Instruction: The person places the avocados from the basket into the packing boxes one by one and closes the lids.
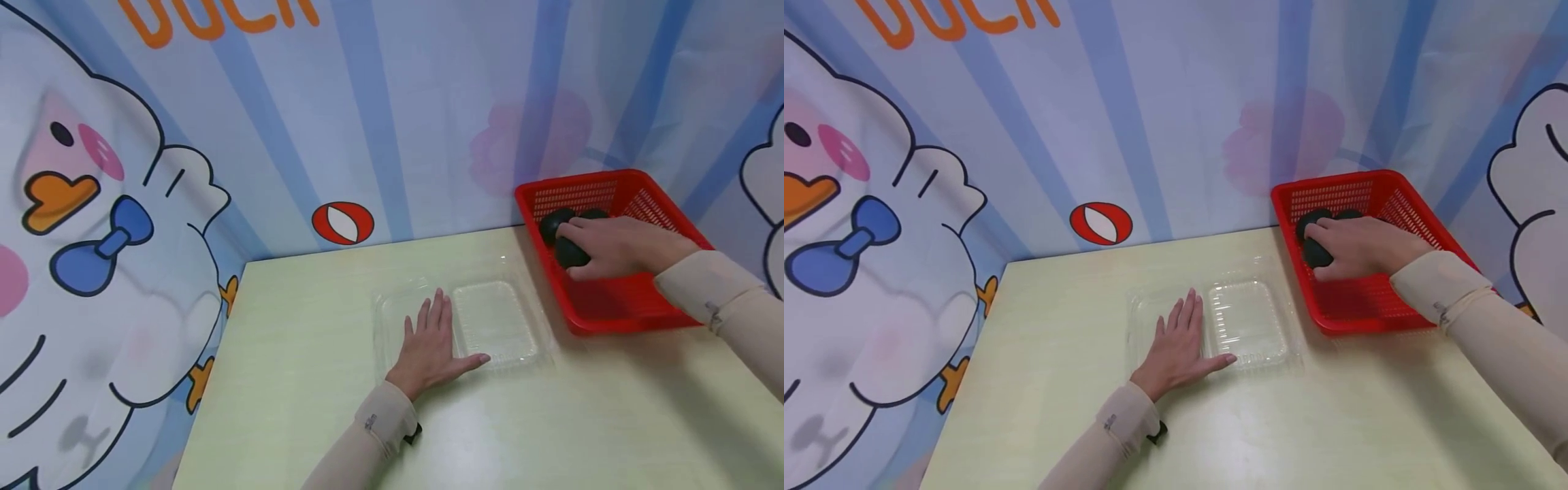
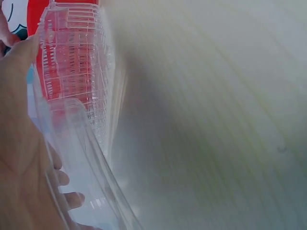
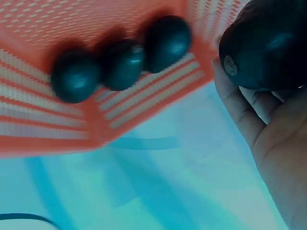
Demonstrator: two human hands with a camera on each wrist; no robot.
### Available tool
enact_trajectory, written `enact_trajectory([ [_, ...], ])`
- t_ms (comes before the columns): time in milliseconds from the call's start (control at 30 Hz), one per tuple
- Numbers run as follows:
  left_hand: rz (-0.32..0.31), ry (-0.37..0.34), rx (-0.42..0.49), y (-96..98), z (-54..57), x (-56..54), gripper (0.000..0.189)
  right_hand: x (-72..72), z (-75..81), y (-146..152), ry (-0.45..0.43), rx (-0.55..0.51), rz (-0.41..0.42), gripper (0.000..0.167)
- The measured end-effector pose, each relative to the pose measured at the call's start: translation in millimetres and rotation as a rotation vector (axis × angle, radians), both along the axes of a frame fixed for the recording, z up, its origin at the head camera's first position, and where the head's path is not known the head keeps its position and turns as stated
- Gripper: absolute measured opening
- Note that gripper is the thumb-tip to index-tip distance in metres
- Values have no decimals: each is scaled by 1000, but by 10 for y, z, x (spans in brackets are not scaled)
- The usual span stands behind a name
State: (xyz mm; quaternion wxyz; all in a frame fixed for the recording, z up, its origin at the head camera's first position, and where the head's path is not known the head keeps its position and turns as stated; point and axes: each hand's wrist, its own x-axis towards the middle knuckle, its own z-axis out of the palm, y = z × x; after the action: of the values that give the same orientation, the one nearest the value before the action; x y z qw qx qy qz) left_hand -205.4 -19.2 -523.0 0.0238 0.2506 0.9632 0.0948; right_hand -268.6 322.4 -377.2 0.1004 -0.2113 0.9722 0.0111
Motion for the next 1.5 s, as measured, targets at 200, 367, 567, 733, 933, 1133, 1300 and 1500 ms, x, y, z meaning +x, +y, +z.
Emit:
enact_trajectory([
  [200,14,-29,-4,27,12,-15,119,109,77,-432,26,12,112,75],
  [367,30,-39,2,37,5,-27,119,189,-92,-761,-50,-25,159,74],
  [567,39,-74,25,46,-5,-25,115,199,-428,-951,-156,-17,209,73],
  [733,46,-94,24,50,-10,-1,115,213,-644,-1039,-218,-1,198,76],
  [933,49,-104,22,29,-1,31,115,306,-758,-1107,-279,-21,167,76],
  [1133,47,-106,23,6,-5,31,116,346,-832,-1142,-273,-49,196,73],
  [1300,36,-99,40,-9,-7,33,116,348,-885,-1170,-268,-63,220,75],
  [1500,24,-70,31,-26,7,50,118,362,-884,-1193,-290,-108,232,76],
])
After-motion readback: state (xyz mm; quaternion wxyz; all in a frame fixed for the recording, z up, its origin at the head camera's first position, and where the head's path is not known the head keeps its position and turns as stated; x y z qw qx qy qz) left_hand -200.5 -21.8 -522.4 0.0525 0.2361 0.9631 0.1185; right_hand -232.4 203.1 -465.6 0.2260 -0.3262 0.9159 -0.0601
